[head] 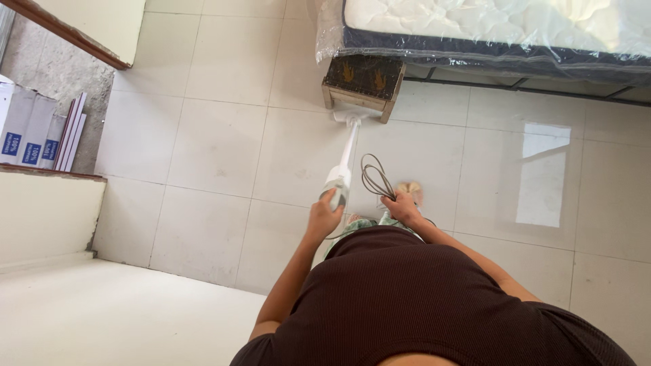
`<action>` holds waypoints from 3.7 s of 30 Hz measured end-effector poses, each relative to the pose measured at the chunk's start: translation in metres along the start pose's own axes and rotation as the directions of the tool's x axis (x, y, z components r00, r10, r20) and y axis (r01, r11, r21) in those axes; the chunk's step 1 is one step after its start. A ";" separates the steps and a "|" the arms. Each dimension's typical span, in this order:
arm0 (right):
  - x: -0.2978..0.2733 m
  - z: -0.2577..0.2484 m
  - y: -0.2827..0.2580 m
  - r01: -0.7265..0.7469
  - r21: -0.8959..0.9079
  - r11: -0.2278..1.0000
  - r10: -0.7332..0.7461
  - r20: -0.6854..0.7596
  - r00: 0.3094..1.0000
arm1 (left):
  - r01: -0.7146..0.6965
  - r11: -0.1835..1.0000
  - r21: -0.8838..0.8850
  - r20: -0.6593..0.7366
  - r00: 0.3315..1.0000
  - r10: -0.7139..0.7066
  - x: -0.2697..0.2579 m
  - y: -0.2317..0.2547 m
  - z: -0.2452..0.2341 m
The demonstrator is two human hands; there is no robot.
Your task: The person uses a corded stick vacuum to clean a tiled floor in a room. They move the vacuum head back and forth across the floor, navigating around a mattress and a small stool.
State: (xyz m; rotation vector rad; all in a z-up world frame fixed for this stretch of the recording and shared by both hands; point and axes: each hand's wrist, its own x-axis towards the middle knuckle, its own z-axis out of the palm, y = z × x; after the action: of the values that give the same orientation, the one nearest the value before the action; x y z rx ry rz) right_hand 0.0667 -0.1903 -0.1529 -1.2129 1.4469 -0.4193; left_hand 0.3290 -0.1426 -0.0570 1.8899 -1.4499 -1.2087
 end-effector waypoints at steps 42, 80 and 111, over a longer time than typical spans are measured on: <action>0.101 0.062 -0.122 0.174 -0.206 0.963 -0.122 0.240 0.963 | 0.135 0.991 0.010 -0.466 0.877 -0.115 -0.011 -0.040 -0.072; 0.289 0.054 -0.252 0.053 -0.037 0.998 -0.050 0.089 0.995 | 0.103 0.980 -0.168 -0.477 0.862 -0.172 0.270 0.015 -0.188; 0.516 0.185 -0.488 -0.009 0.348 0.937 0.010 -0.002 1.000 | -0.224 0.938 -0.264 -0.353 0.928 0.122 0.532 0.036 -0.388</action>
State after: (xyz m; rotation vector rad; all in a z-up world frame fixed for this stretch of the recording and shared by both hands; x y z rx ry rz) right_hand 0.5328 -0.7519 -0.0792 -0.9189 1.3136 -0.6427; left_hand 0.6702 -0.7058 -0.0249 1.6237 -1.1517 -0.9124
